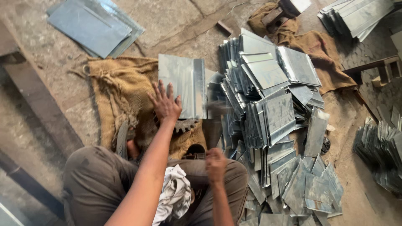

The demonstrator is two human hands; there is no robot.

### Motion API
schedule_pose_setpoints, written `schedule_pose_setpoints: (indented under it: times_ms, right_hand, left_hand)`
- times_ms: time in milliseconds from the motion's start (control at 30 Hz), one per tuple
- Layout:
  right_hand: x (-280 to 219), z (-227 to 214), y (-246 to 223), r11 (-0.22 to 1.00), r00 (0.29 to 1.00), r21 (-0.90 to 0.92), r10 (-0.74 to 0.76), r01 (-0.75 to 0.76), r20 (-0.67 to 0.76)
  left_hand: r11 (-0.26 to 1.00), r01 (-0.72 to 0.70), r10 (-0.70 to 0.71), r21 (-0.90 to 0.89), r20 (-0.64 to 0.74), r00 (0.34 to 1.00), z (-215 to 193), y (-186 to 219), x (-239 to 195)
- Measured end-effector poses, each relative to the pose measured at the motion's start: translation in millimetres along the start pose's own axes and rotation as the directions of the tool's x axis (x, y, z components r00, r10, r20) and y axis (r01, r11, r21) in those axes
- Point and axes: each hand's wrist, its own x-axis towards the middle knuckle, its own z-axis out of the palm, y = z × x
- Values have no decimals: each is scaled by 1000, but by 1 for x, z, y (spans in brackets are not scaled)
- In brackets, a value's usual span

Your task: The person hammers the edges of metal sheets against a large gear on the floor, handling the sheets one at a time and stacking them after each action.

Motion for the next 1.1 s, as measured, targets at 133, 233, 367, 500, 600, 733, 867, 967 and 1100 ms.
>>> schedule_pose_setpoints:
  times_ms: [133, 233, 367, 500, 600, 733, 867, 967, 1100]
  right_hand:
    - [-12, -57, -116, 617, 834, 593, -520, 517, -187]
    - [-19, -89, -228, 212, 594, 719, -734, 662, -330]
    - [-14, -66, -228, 307, 377, 233, -840, 923, -390]
    - [10, 0, -84, 622, 583, -131, -775, 772, -244]
    - [4, 14, -17, 831, 968, -525, -245, 180, -55]
    - [0, -13, -67, 929, 985, -337, -170, 150, -30]
    - [-16, -46, -185, 665, 790, 518, -613, 538, -34]
    - [-22, -59, -230, 395, 445, 257, -878, 882, -175]
    - [21, 2, -104, 494, 525, 182, -816, 850, -239]
  left_hand:
    - [999, 4, -7, 45, 66, 998, 2, 1, -10]
    - [998, 7, -10, 60, 52, 999, -4, 4, -3]
    - [998, 8, -12, 57, 67, 998, -5, 5, -3]
    - [999, 2, 3, -49, 92, 996, -7, 9, -3]
    - [995, -21, 28, -93, 74, 997, -8, 6, -2]
    - [987, -5, 16, -160, 65, 998, -5, 12, -12]
    - [993, -11, 11, -118, 0, 1000, -2, 8, 5]
    - [998, -13, 17, -69, 60, 998, -1, 7, 2]
    - [998, -10, 15, -68, 67, 998, 4, 8, 7]
